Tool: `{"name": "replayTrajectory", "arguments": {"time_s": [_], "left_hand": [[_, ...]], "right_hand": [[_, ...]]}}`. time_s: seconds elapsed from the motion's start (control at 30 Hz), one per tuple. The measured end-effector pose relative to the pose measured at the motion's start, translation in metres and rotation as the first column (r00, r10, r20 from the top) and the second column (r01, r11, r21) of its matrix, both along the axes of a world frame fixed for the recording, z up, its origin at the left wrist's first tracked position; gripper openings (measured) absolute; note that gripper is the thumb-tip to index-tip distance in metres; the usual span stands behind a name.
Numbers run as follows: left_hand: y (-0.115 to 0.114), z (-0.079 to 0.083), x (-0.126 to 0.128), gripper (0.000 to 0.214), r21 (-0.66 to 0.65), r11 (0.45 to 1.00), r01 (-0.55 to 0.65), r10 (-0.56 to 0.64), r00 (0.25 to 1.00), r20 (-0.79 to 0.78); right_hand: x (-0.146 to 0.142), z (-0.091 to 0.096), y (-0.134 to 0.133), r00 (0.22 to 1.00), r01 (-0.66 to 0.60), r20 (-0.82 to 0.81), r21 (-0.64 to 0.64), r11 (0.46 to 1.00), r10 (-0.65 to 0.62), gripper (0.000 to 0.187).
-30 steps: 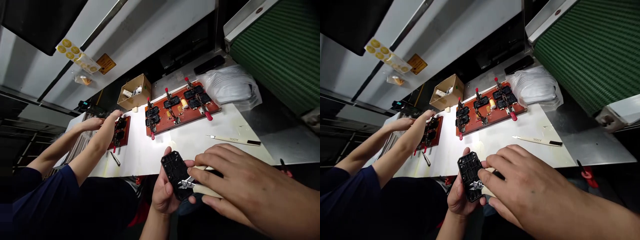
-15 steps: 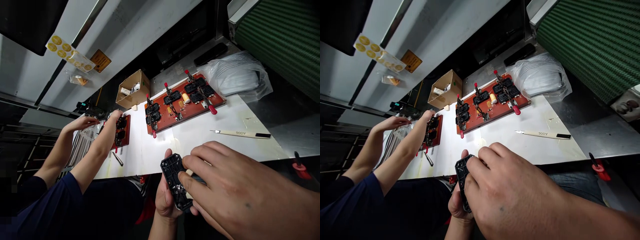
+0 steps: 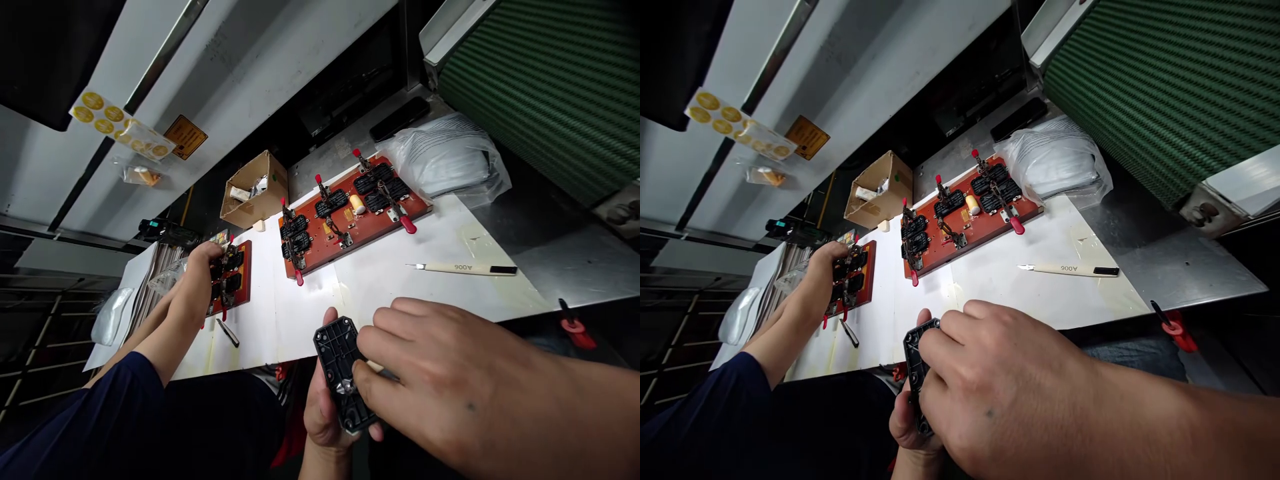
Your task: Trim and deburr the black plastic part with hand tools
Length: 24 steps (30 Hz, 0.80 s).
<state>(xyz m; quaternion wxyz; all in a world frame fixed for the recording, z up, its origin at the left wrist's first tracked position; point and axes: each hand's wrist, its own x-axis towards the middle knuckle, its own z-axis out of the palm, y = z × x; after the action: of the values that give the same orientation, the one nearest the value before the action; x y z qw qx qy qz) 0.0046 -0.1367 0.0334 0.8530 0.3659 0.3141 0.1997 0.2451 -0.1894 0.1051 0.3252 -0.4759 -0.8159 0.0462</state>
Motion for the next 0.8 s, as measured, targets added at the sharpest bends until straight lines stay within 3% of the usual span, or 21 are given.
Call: {"name": "replayTrajectory", "arguments": {"time_s": [0.17, 0.27, 0.37, 0.43, 0.5, 0.6, 0.7, 0.8], "left_hand": [[0.0, -0.013, 0.013, 0.104, -0.145, 0.989, 0.002, 0.019, 0.99, 0.142], [0.002, -0.023, 0.014, 0.097, -0.153, 0.988, -0.008, 0.026, 0.993, 0.112], [0.014, -0.025, 0.001, 0.085, -0.181, 0.977, -0.112, 0.122, 0.991, 0.047], [0.024, -0.021, -0.01, 0.078, -0.173, 0.965, -0.197, 0.197, 0.98, -0.014], [0.033, -0.015, -0.016, 0.073, -0.142, 0.961, -0.238, 0.231, 0.971, -0.062], [0.035, -0.01, -0.014, 0.062, -0.103, 0.962, -0.251, 0.239, 0.964, -0.116], [0.029, -0.014, -0.008, 0.047, -0.075, 0.968, -0.239, 0.221, 0.956, -0.195], [0.027, -0.024, -0.008, 0.042, -0.029, 0.976, -0.215, 0.2, 0.945, -0.257]], "right_hand": [[0.01, -0.028, -0.004, 1.0, 0.029, 0.008, -0.044, 0.999, -0.029, 0.011], [0.017, -0.05, -0.011, 0.998, 0.061, -0.005, -0.116, 0.991, -0.062, 0.016], [0.045, -0.077, -0.016, 0.986, 0.165, 0.008, -0.143, 0.976, -0.166, 0.023], [0.079, -0.1, -0.014, 0.946, 0.324, 0.07, -0.161, 0.932, -0.317, 0.032], [0.116, -0.126, -0.008, 0.872, 0.485, 0.174, -0.193, 0.853, -0.457, 0.039], [0.155, -0.155, 0.004, 0.794, 0.593, 0.317, -0.221, 0.774, -0.518, 0.042], [0.154, -0.161, 0.008, 0.781, 0.605, 0.347, -0.211, 0.768, -0.52, 0.044], [0.122, -0.152, 0.001, 0.812, 0.565, 0.35, -0.272, 0.779, -0.467, 0.034]]}}
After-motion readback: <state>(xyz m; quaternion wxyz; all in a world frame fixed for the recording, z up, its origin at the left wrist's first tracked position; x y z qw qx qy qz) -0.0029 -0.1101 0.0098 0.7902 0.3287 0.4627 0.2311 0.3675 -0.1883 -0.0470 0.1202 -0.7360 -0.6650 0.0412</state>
